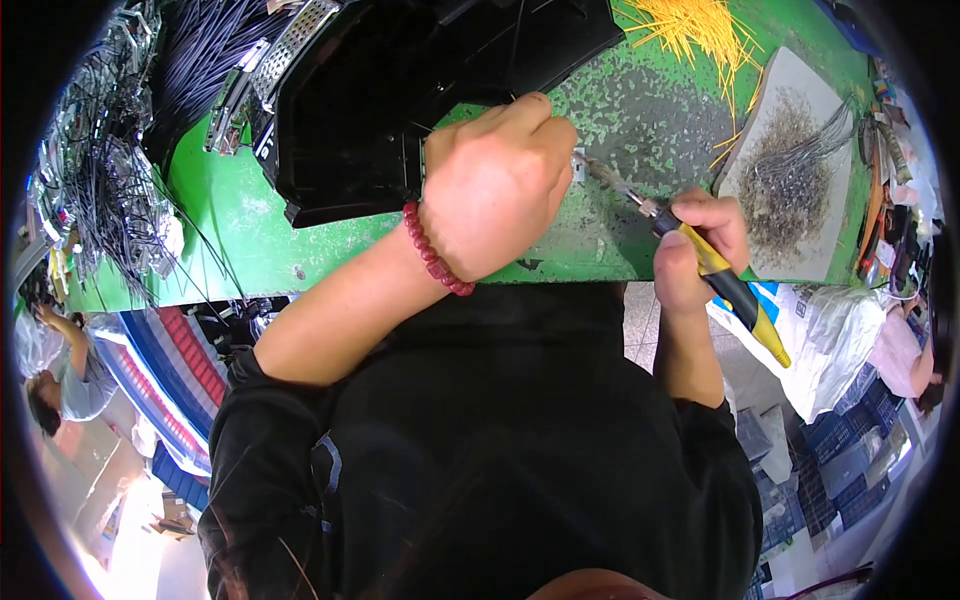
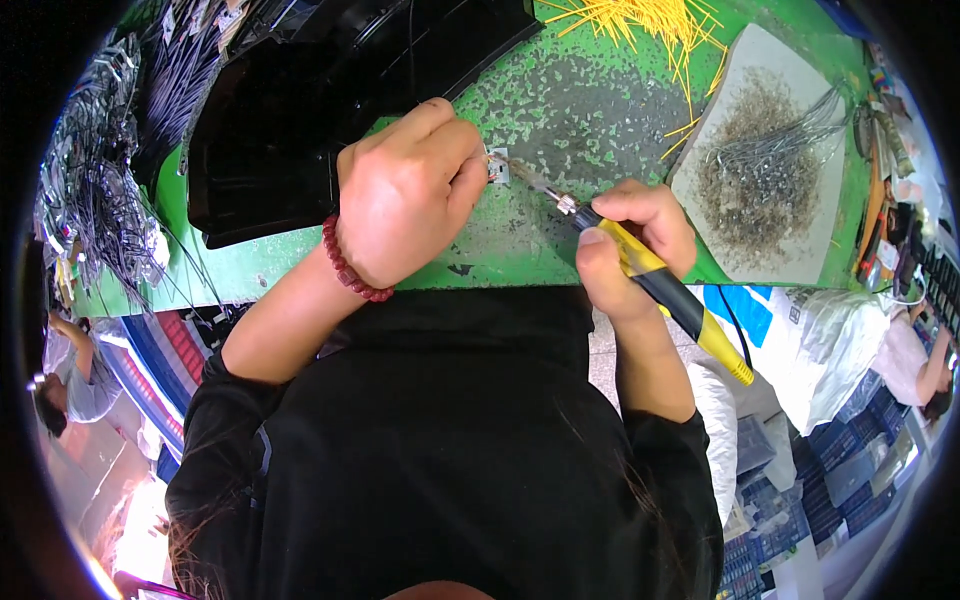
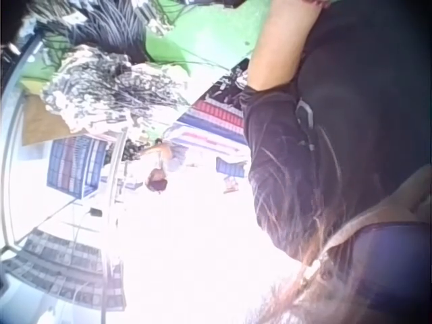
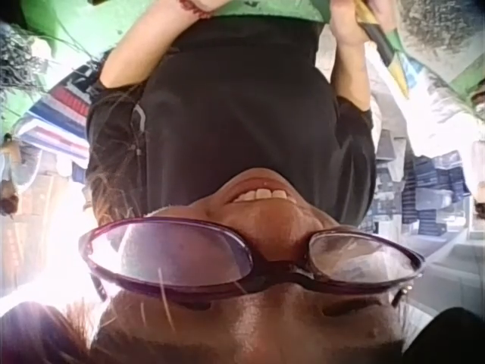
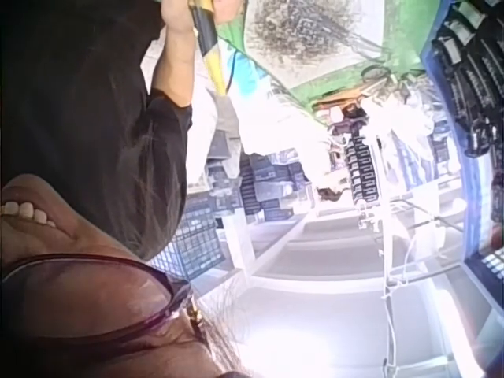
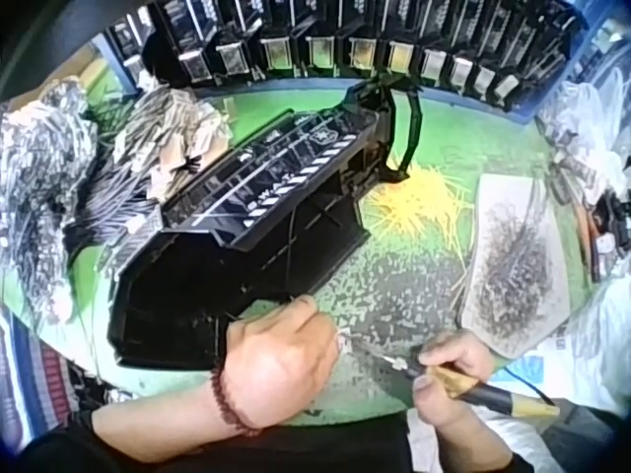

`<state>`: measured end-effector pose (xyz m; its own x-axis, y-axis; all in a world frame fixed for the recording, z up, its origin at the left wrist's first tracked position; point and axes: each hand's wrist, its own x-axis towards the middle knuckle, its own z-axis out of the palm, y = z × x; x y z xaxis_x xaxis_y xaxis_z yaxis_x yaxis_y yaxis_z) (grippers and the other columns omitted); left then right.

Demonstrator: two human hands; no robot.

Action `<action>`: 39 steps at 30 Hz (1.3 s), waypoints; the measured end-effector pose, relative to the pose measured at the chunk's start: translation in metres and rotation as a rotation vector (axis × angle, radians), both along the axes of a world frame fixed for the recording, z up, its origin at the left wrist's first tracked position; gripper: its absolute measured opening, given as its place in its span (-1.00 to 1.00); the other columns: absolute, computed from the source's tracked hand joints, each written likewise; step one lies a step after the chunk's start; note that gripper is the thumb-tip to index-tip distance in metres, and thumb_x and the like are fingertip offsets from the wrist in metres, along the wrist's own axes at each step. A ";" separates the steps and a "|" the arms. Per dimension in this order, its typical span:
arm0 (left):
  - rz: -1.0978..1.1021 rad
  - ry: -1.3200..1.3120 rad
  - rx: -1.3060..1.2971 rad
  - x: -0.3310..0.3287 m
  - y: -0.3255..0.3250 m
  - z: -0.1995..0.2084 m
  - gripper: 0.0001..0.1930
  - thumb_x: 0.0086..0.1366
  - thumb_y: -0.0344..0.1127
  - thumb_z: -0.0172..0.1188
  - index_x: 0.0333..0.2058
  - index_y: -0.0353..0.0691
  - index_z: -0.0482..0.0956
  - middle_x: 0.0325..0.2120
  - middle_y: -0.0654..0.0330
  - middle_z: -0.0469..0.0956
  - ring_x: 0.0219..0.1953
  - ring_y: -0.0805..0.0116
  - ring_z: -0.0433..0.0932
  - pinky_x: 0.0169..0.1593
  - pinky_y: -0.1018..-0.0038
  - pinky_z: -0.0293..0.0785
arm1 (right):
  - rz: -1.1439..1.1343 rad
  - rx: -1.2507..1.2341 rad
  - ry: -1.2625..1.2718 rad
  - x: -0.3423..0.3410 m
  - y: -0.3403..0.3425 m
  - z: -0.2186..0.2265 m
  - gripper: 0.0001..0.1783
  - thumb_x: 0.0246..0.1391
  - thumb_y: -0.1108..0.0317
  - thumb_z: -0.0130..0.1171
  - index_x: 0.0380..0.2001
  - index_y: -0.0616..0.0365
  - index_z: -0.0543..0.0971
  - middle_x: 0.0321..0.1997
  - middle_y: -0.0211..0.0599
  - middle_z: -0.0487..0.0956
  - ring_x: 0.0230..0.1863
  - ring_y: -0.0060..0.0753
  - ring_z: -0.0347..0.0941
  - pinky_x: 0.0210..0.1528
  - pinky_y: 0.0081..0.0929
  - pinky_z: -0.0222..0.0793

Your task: The person solders wires to a circuit board using a soldering iron and then installs the assembly into a plastic toy car body. After soldering additional connections inside the car, they place the completed unit into a blue crate.

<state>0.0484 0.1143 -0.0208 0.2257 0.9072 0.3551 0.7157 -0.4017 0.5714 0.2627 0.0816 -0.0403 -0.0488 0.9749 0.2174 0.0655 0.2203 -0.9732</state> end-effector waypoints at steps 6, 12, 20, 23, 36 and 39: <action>0.000 0.003 0.001 0.000 0.000 0.001 -0.87 -0.04 -0.50 0.21 -0.63 -0.19 0.43 -0.60 0.23 0.40 -0.64 0.23 0.46 -0.61 0.40 0.36 | -0.028 0.056 0.034 0.004 -0.003 -0.004 -0.71 -0.05 0.28 0.28 -0.38 0.22 0.43 -0.40 -0.29 0.45 -0.43 -0.59 0.28 -0.38 -0.65 0.16; -0.006 0.002 -0.009 0.000 0.000 0.002 -0.88 -0.04 -0.51 0.21 -0.62 -0.18 0.45 -0.60 0.23 0.40 -0.64 0.24 0.46 -0.60 0.41 0.36 | -0.034 0.038 0.062 -0.002 0.001 0.001 -0.71 -0.03 0.29 0.26 -0.36 0.22 0.41 -0.48 -0.41 0.39 -0.49 -0.67 0.19 -0.44 -0.66 0.06; -0.034 0.123 -0.077 0.001 -0.003 0.009 -0.84 -0.04 -0.46 0.24 -0.62 -0.17 0.39 -0.58 0.20 0.38 -0.55 0.25 0.52 -0.53 0.38 0.46 | -0.035 0.038 0.077 -0.002 0.002 0.001 -0.72 -0.02 0.30 0.25 -0.35 0.22 0.40 -0.50 -0.44 0.36 -0.50 -0.69 0.16 -0.45 -0.67 0.03; -0.026 0.122 -0.035 0.000 -0.005 0.005 -0.83 -0.06 -0.47 0.24 -0.63 -0.16 0.38 -0.60 0.21 0.36 -0.56 0.26 0.52 -0.55 0.39 0.44 | -0.027 0.036 0.089 -0.001 0.002 0.001 -0.72 -0.02 0.30 0.25 -0.35 0.22 0.40 -0.51 -0.45 0.36 -0.50 -0.69 0.16 -0.45 -0.67 0.03; -0.042 0.098 0.059 0.001 -0.007 -0.005 -0.88 -0.11 -0.48 0.18 -0.61 -0.13 0.41 -0.59 0.25 0.35 -0.57 0.34 0.48 -0.59 0.45 0.41 | -0.020 0.014 0.105 -0.002 0.002 0.001 -0.70 -0.02 0.27 0.28 -0.35 0.21 0.40 -0.49 -0.44 0.37 -0.50 -0.69 0.16 -0.46 -0.66 0.03; -0.048 0.114 0.074 -0.001 -0.008 -0.006 -0.89 -0.13 -0.47 0.17 -0.60 -0.13 0.42 -0.57 0.26 0.35 -0.57 0.35 0.48 -0.59 0.45 0.42 | -0.007 0.010 0.093 -0.002 0.002 0.001 -0.70 -0.03 0.28 0.28 -0.36 0.21 0.41 -0.47 -0.42 0.39 -0.49 -0.68 0.18 -0.45 -0.66 0.06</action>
<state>0.0479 0.1066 -0.0270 0.3112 0.8667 0.3899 0.7531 -0.4752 0.4550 0.2609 0.0832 -0.0388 -0.0214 0.9729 0.2302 -0.0237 0.2297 -0.9730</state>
